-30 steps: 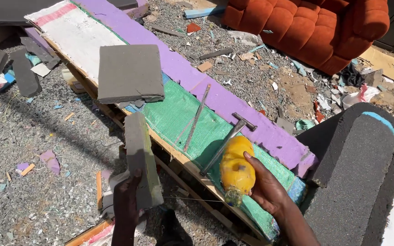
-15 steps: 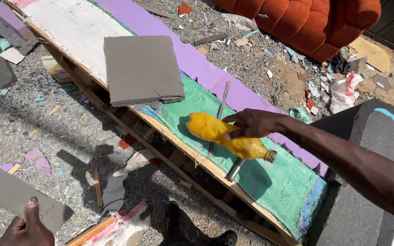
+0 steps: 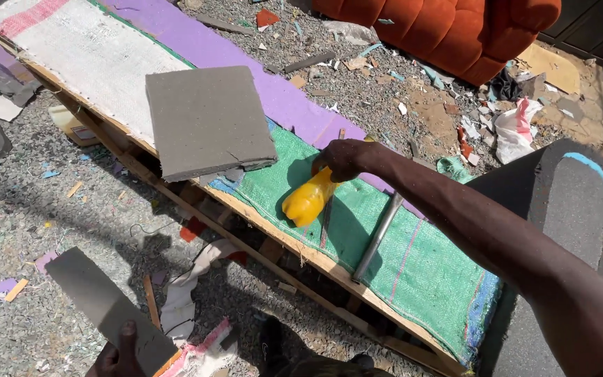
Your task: Cutting foam to size and gluing it onto a furniture frame during a reupholstery process.
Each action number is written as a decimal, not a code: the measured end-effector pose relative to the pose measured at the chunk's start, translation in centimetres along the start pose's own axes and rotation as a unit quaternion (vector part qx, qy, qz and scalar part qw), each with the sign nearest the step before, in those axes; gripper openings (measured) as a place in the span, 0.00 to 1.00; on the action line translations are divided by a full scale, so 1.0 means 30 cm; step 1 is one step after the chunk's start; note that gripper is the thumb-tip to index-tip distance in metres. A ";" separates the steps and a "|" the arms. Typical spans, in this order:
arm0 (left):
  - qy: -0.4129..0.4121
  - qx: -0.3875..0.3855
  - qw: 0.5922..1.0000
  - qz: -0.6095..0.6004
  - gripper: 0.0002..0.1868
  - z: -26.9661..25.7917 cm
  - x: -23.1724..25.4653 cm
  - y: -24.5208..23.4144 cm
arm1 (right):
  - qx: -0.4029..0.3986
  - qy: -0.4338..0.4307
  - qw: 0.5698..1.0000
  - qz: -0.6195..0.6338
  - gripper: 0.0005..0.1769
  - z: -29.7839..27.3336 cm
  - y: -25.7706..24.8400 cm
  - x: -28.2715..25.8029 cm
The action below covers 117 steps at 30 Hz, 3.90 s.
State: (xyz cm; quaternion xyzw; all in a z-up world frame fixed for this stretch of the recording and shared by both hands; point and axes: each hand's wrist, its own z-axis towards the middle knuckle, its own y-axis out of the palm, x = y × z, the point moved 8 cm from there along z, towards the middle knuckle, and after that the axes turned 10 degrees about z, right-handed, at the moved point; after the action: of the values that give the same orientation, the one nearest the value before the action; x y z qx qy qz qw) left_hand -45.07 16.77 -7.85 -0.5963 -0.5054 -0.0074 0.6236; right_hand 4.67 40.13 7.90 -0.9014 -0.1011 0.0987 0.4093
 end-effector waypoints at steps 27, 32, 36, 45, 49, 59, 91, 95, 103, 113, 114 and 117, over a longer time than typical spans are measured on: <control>0.556 -0.475 0.677 0.080 0.36 -1.188 1.217 0.689 | 0.622 0.462 0.069 0.628 0.12 -1.421 1.180 -0.372; 0.533 -0.544 0.625 0.173 0.31 -1.355 0.988 0.878 | 0.633 0.420 0.066 0.647 0.13 -1.458 1.287 -0.340; 0.580 -0.530 0.607 0.121 0.36 -1.427 0.908 0.913 | 0.624 0.404 0.139 0.654 0.12 -1.525 1.346 -0.244; 0.568 -0.491 0.636 0.177 0.46 -1.527 0.867 0.930 | 0.647 0.349 0.231 0.638 0.10 -1.739 1.389 0.003; 0.534 -0.498 0.654 0.198 0.35 -1.544 0.825 0.932 | 0.648 0.337 0.217 0.648 0.11 -1.798 1.457 0.058; 0.557 -0.471 0.659 0.183 0.43 -1.599 0.806 0.981 | 0.623 0.388 0.234 0.637 0.11 -1.824 1.491 0.076; 0.647 -0.382 0.660 0.031 0.36 -1.653 0.892 0.839 | 0.686 0.337 0.171 0.622 0.10 -1.596 1.328 -0.089; 0.744 -0.308 0.592 -0.031 0.28 -1.722 0.935 0.656 | 0.704 0.388 0.405 0.436 0.09 -1.554 1.222 -0.041; 0.818 -0.256 0.514 0.028 0.29 -1.761 0.845 0.691 | 0.627 0.352 0.629 0.295 0.24 -1.417 1.207 0.009; 0.763 -0.369 0.529 0.046 0.31 -1.760 0.806 0.762 | 0.635 0.334 0.628 0.301 0.25 -1.393 1.240 0.018; 0.739 -0.402 0.538 0.053 0.32 -1.760 0.806 0.774 | 0.631 0.336 0.629 0.304 0.25 -1.385 1.250 0.022; 0.720 -0.414 0.555 0.040 0.30 -1.778 0.832 0.740 | 0.628 0.332 0.636 0.302 0.28 -1.379 1.258 0.019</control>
State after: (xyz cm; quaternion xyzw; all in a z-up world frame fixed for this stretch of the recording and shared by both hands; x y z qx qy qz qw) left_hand 13.86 -2.07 3.60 -0.6042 0.1958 -0.6178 0.4636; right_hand 19.84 -13.75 5.95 -0.3789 0.4059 -0.0489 0.8303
